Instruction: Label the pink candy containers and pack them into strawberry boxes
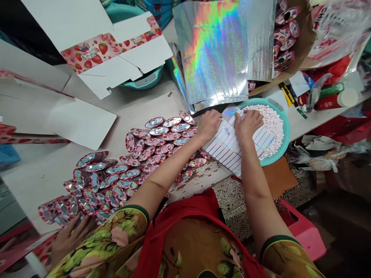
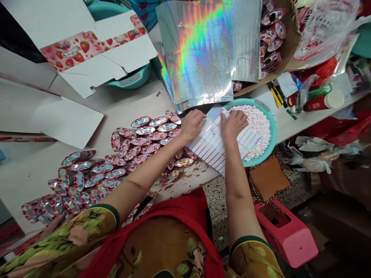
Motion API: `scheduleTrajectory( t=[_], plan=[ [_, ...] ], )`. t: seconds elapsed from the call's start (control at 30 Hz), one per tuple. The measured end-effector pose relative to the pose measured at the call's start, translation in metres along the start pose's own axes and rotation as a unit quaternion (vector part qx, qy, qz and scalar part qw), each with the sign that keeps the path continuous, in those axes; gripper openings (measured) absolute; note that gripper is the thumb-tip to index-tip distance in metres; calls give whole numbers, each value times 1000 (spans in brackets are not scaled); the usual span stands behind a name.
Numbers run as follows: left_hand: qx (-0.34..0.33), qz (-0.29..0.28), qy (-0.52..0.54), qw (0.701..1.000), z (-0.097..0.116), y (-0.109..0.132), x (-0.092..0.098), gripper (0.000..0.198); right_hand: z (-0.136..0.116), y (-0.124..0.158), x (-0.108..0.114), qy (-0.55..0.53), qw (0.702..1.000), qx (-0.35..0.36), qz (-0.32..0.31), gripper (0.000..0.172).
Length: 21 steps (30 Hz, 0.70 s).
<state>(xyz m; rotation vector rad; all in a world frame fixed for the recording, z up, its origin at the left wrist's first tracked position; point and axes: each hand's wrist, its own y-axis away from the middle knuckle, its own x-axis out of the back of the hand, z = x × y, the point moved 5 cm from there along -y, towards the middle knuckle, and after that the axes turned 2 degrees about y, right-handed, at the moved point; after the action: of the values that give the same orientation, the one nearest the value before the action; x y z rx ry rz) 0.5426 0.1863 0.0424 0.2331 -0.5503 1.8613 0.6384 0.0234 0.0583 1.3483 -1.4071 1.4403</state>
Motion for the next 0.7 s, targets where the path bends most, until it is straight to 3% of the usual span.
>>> scheduleTrajectory(
  t=[0.13,0.27,0.47,0.7],
  plan=[
    [-41,-24,1,999,1,-37,-40,23,0,6,-4,-5,1000,22,-12,42],
    [-46,-30,-18,998,1,-58,-64,27,3,5,-5,-14,999,48,-20,36],
    [-60,-32,-9,998,-1,-61,-63,28,9,-3,-8,-51,995,66,-45,39],
    [-101,-57,-61,991,-11,-39,-50,30,10,-6,-14,-67,992,67,-79,40]
  ],
)
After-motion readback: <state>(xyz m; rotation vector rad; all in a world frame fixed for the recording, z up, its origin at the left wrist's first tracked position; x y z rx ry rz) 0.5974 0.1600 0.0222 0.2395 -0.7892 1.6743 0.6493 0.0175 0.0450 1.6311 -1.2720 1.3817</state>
